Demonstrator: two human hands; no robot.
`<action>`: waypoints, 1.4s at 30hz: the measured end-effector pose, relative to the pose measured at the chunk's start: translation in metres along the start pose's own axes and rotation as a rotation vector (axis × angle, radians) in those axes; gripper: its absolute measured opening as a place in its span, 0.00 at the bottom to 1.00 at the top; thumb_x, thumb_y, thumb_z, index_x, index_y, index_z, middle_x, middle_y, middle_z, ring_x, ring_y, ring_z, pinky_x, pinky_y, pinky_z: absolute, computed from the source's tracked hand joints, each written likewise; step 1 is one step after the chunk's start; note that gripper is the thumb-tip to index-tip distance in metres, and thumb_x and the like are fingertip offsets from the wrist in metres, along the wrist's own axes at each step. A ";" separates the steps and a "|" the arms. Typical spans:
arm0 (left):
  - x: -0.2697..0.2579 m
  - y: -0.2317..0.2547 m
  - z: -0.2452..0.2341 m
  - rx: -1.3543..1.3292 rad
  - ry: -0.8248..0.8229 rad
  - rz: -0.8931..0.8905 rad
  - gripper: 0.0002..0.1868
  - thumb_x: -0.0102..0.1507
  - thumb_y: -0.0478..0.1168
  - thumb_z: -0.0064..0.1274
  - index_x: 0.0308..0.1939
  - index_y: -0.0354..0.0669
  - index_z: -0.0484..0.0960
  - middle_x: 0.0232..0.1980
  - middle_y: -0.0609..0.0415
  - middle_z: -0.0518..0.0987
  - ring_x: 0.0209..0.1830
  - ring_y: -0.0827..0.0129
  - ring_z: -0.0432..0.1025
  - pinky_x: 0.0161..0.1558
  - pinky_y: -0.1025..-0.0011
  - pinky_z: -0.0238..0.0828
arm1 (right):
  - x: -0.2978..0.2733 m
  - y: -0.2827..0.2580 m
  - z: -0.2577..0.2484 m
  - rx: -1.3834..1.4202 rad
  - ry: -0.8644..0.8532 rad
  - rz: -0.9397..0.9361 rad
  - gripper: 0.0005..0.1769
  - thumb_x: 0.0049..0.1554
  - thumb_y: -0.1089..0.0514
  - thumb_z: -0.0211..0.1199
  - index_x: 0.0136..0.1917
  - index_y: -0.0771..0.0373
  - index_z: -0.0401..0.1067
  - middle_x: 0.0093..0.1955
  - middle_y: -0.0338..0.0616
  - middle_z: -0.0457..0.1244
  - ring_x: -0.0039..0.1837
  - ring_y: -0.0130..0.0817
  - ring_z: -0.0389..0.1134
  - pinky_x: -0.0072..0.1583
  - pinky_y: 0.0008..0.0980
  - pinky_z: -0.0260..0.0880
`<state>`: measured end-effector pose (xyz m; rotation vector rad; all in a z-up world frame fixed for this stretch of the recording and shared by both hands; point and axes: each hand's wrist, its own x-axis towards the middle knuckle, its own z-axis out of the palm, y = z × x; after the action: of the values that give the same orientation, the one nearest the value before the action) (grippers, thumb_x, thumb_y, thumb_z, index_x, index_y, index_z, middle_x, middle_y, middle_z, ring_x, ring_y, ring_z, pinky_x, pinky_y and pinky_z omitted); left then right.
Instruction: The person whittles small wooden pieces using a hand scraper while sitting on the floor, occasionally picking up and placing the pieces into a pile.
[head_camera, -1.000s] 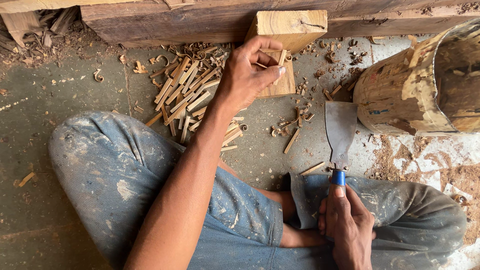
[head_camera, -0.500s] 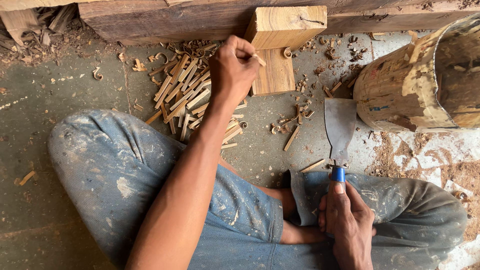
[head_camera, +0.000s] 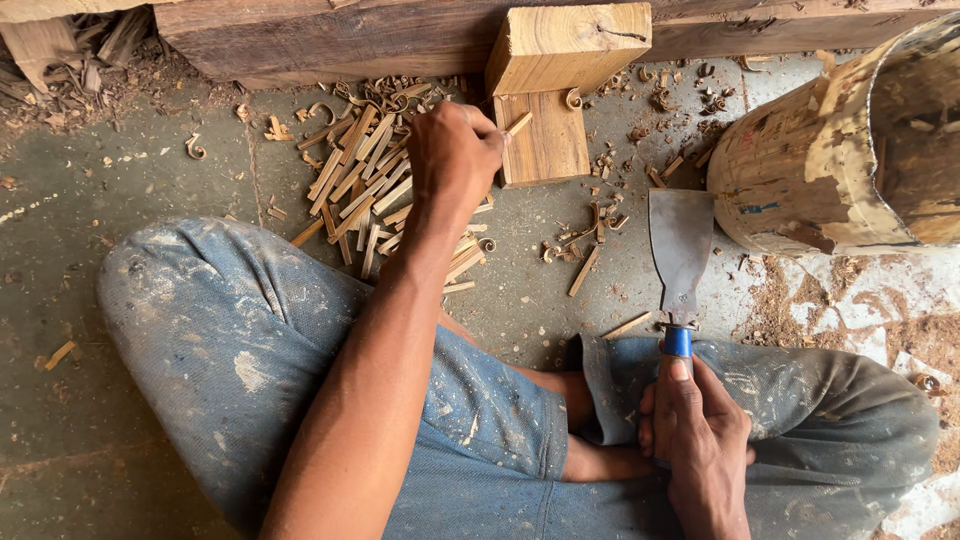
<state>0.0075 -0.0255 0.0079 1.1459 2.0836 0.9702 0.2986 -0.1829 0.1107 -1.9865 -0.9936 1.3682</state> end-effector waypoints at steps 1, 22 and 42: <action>0.000 0.001 0.001 -0.001 0.006 0.006 0.02 0.58 0.34 0.65 0.30 0.43 0.88 0.29 0.54 0.86 0.17 0.73 0.75 0.21 0.73 0.73 | 0.000 -0.001 0.000 0.001 0.004 0.005 0.27 0.63 0.45 0.53 0.64 0.67 0.71 0.32 0.44 0.62 0.28 0.28 0.58 0.30 0.28 0.57; 0.021 -0.003 0.009 -0.160 -0.030 -0.255 0.18 0.64 0.52 0.55 0.26 0.45 0.82 0.22 0.61 0.82 0.13 0.81 0.72 0.15 0.80 0.67 | -0.006 -0.008 0.027 -0.029 -0.077 -0.004 0.24 0.62 0.45 0.52 0.62 0.64 0.72 0.31 0.41 0.61 0.27 0.27 0.57 0.29 0.27 0.56; -0.047 0.009 -0.017 0.299 -0.360 -0.187 0.25 0.65 0.57 0.55 0.39 0.35 0.77 0.28 0.50 0.78 0.21 0.67 0.73 0.24 0.67 0.71 | 0.010 -0.024 0.101 -0.107 -0.398 -0.107 0.23 0.65 0.41 0.49 0.48 0.64 0.70 0.25 0.38 0.56 0.25 0.24 0.56 0.27 0.27 0.56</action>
<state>0.0217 -0.0688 0.0311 1.1450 2.0307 0.3406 0.1995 -0.1592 0.0886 -1.7375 -1.3538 1.7196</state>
